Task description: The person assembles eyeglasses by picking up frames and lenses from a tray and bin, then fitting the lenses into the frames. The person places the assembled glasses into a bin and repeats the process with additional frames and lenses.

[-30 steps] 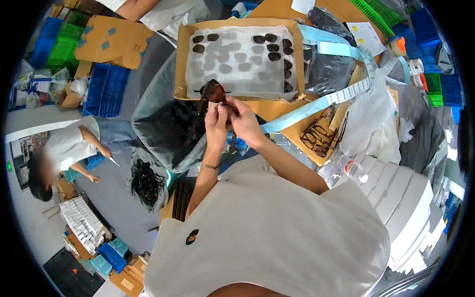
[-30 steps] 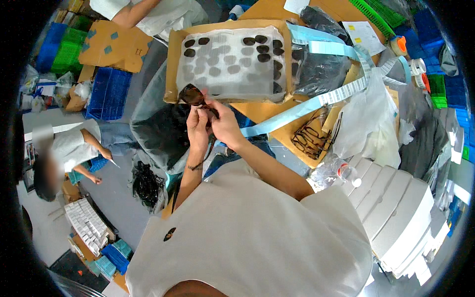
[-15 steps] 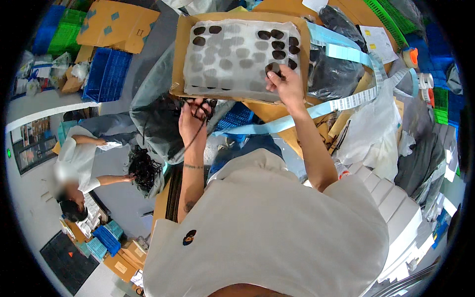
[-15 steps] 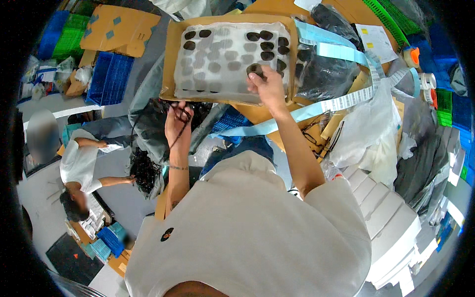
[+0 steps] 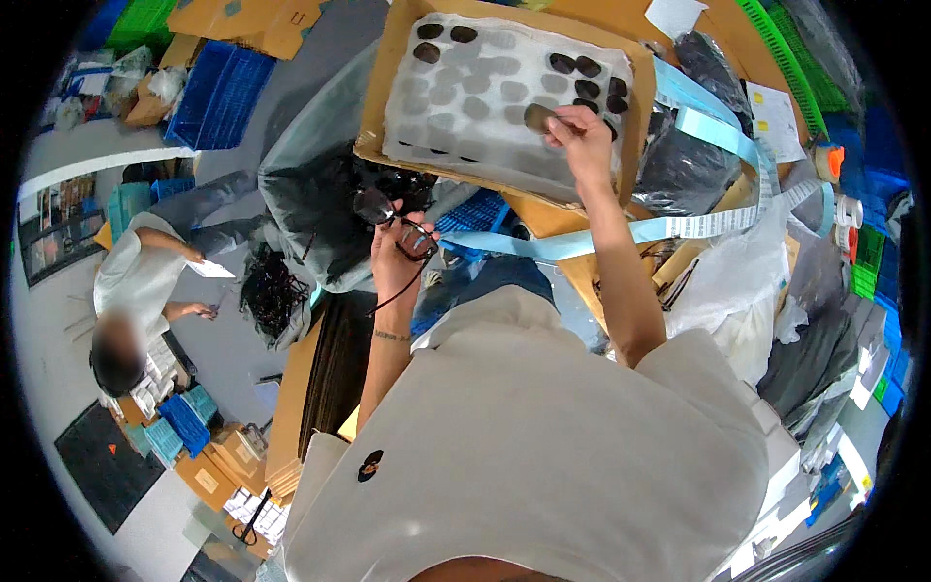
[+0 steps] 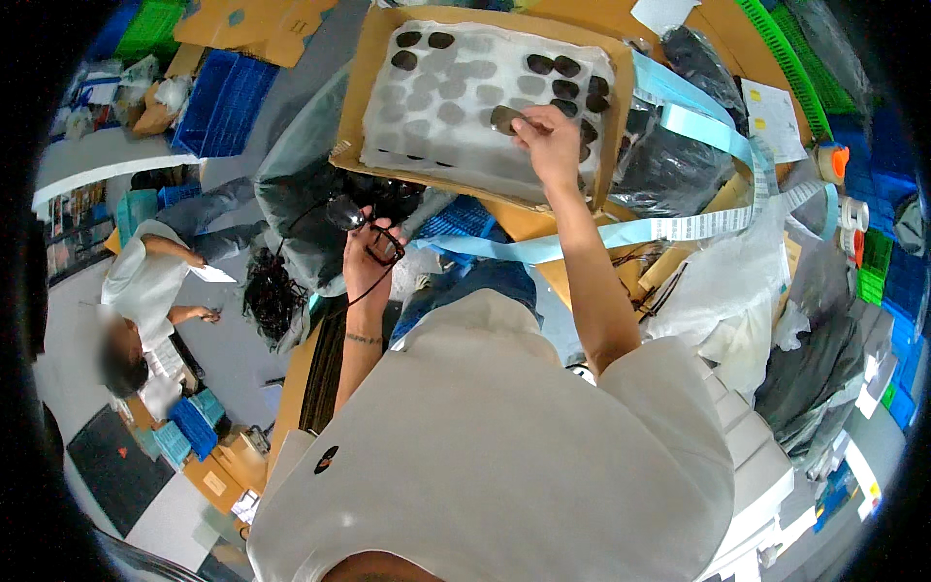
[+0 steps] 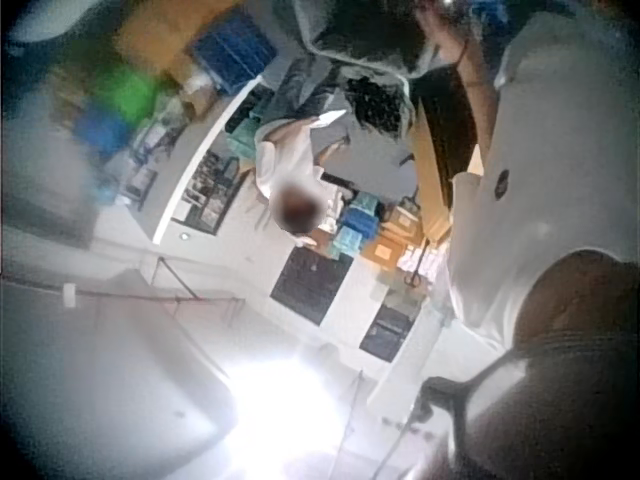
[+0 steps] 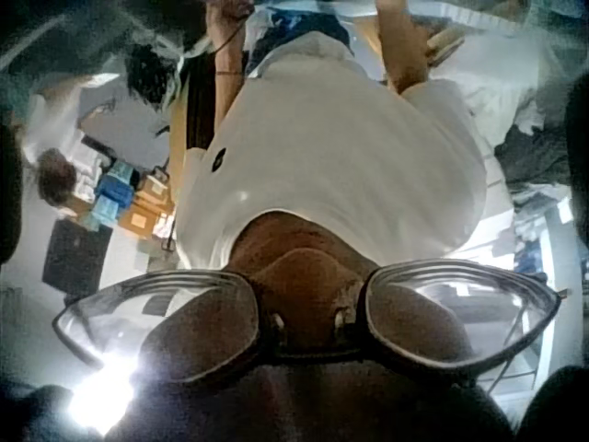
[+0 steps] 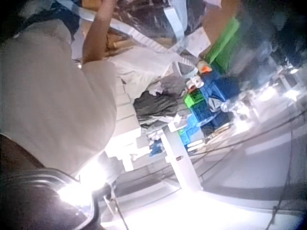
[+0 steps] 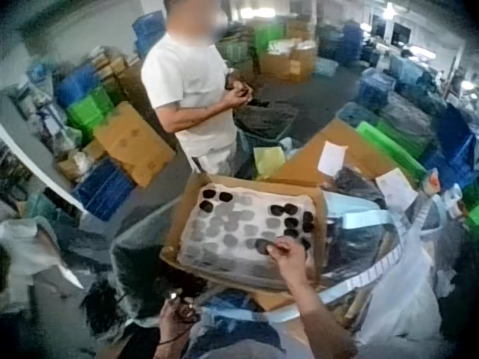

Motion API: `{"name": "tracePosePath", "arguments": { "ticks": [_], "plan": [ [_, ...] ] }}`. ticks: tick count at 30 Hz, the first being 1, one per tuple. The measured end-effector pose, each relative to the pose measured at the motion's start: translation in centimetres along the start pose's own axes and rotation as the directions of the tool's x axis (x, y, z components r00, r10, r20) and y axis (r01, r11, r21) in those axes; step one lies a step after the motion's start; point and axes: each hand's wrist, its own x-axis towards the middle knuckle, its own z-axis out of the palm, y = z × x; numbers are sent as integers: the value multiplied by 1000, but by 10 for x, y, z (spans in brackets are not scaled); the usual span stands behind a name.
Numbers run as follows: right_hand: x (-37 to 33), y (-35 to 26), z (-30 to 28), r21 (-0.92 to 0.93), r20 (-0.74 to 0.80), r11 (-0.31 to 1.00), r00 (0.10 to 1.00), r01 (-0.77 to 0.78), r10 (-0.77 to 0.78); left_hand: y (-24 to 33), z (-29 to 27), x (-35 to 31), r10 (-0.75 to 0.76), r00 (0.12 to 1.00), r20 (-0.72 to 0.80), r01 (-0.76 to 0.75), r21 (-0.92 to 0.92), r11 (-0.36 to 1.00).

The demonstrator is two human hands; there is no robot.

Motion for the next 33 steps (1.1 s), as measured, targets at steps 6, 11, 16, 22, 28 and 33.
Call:
{"name": "tracePosePath", "arguments": {
  "ticks": [6,11,16,22,28,33],
  "plan": [
    [16,22,13,3,62,998,996,-57,57,7,-12,-3,-10,1000,-12,10,3,1000],
    [13,13,14,31,73,993,991,-117,115,-4,-33,-2,-47,998,-38,45,-47,998],
    [34,20,59,52,161,999,987,-14,6,0,-28,-4,-62,996,-63,62,2,998],
    [102,42,163,-55,229,996,970,-66,77,7,-27,-4,-49,999,6,49,12,999],
    [115,67,169,-770,95,593,961,236,-259,18,-15,-14,-62,995,72,55,95,994],
    [17,31,86,-462,78,865,980,197,-182,37,-21,-26,-149,983,107,46,641,766]
  ]
}}
